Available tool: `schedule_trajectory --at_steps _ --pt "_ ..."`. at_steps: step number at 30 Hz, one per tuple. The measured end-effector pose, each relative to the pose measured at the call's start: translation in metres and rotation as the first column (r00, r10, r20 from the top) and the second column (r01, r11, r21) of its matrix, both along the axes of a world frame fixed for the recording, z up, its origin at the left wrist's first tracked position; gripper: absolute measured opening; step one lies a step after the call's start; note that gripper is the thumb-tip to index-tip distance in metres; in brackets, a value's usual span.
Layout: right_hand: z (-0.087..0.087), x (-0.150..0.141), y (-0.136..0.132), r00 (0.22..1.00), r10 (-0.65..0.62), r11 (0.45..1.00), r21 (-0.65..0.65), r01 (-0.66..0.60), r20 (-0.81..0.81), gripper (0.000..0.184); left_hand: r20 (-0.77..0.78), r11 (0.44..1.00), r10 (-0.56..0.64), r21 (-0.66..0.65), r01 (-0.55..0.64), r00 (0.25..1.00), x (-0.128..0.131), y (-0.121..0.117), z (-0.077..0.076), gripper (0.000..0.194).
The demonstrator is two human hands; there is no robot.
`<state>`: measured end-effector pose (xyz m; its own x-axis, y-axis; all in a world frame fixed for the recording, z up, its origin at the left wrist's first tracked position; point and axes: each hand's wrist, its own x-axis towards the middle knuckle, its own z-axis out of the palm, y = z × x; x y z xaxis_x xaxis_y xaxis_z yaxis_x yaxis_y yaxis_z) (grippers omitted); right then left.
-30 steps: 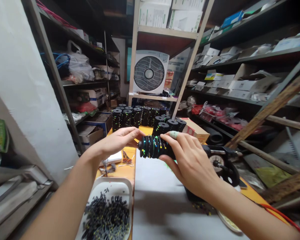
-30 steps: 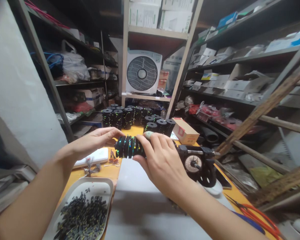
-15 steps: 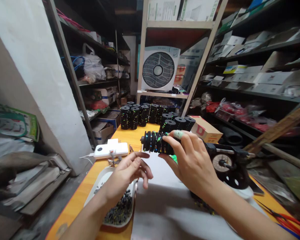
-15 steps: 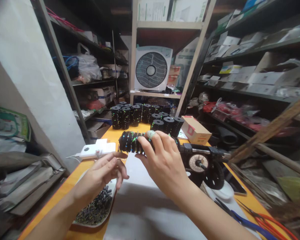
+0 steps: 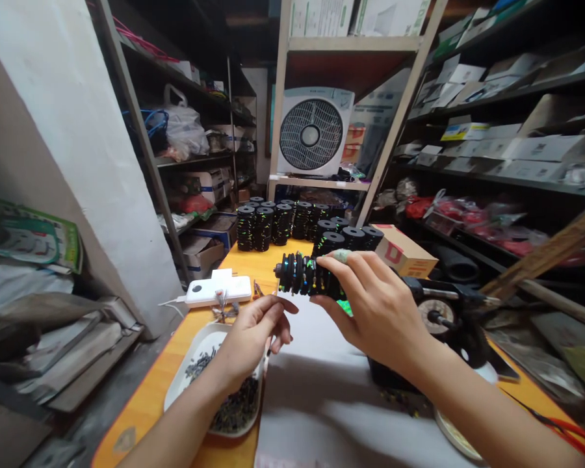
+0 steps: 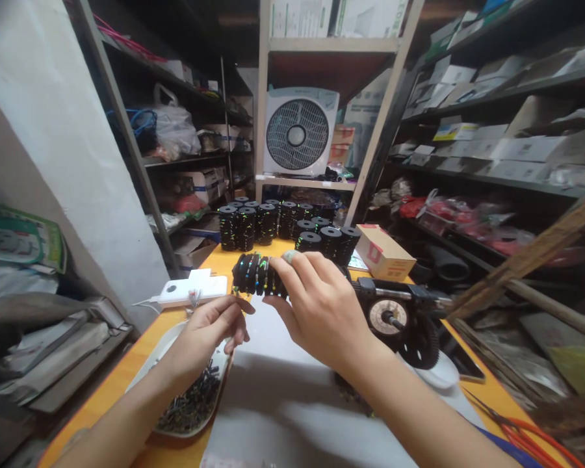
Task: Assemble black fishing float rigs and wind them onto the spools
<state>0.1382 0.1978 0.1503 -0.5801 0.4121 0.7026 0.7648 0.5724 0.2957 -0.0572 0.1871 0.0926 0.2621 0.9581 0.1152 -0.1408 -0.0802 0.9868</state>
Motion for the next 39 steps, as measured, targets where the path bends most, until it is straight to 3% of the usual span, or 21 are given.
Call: schedule_trajectory --at_steps 4,7,10,13,15,17,20,22,24,27,30,34,39 --pt "0.017 0.003 0.005 0.999 0.038 0.990 -0.139 -0.036 0.012 0.043 -0.001 1.000 -0.002 0.028 0.002 1.000 -0.001 0.005 0.006 0.024" --pt "0.032 0.004 0.014 0.999 0.030 0.953 -0.303 -0.017 0.037 0.042 -0.027 0.999 0.006 0.049 -0.005 1.000 0.000 0.007 0.011 0.023" --pt "0.047 0.007 0.032 0.995 0.059 0.879 -0.477 -0.013 0.082 0.038 -0.071 0.999 0.006 0.047 -0.003 0.997 -0.002 0.006 0.013 0.024" --pt "0.060 0.011 0.053 0.978 0.170 0.766 -0.640 -0.054 0.121 0.045 -0.103 0.999 0.009 0.043 -0.004 0.995 -0.008 0.007 0.010 0.027" --pt "0.065 0.013 0.067 0.966 0.214 0.708 -0.704 -0.051 0.145 0.048 -0.110 0.997 0.053 0.059 -0.047 0.992 -0.013 0.009 0.009 0.032" --pt "0.069 0.013 0.078 0.958 0.231 0.689 -0.724 -0.040 0.167 0.045 -0.113 0.990 0.116 0.090 -0.106 0.987 -0.017 0.011 0.013 0.037" --pt "0.073 0.009 0.090 0.953 0.228 0.691 -0.723 -0.014 0.200 0.036 -0.123 0.937 0.195 0.316 -0.148 0.973 -0.020 0.014 0.028 0.035" --pt "0.079 0.006 0.092 0.960 0.189 0.724 -0.690 0.005 0.205 0.029 -0.175 0.857 0.196 0.509 -0.082 0.965 -0.021 0.018 0.040 0.030" --pt "0.087 0.006 0.086 0.979 0.110 0.787 -0.616 0.020 0.173 0.028 -0.267 0.810 0.173 0.587 0.018 0.948 -0.021 0.024 0.050 0.028" --pt "0.098 0.011 0.062 0.998 0.004 0.891 -0.453 0.021 0.056 0.031 -0.357 0.823 0.150 0.561 0.084 0.922 -0.023 0.035 0.058 0.027" --pt "0.102 0.023 0.024 0.999 0.011 0.941 -0.337 -0.027 -0.050 0.025 -0.393 0.849 0.146 0.522 0.089 0.908 -0.024 0.043 0.061 0.027" --pt "0.093 0.046 -0.021 0.997 -0.002 0.935 -0.353 -0.026 -0.081 0.023 -0.430 0.876 0.142 0.475 0.089 0.892 -0.025 0.045 0.065 0.030" --pt "0.072 0.082 -0.046 0.989 -0.126 0.901 -0.427 0.079 -0.082 0.025 -0.470 0.898 0.143 0.431 0.085 0.871 -0.026 0.048 0.068 0.033"
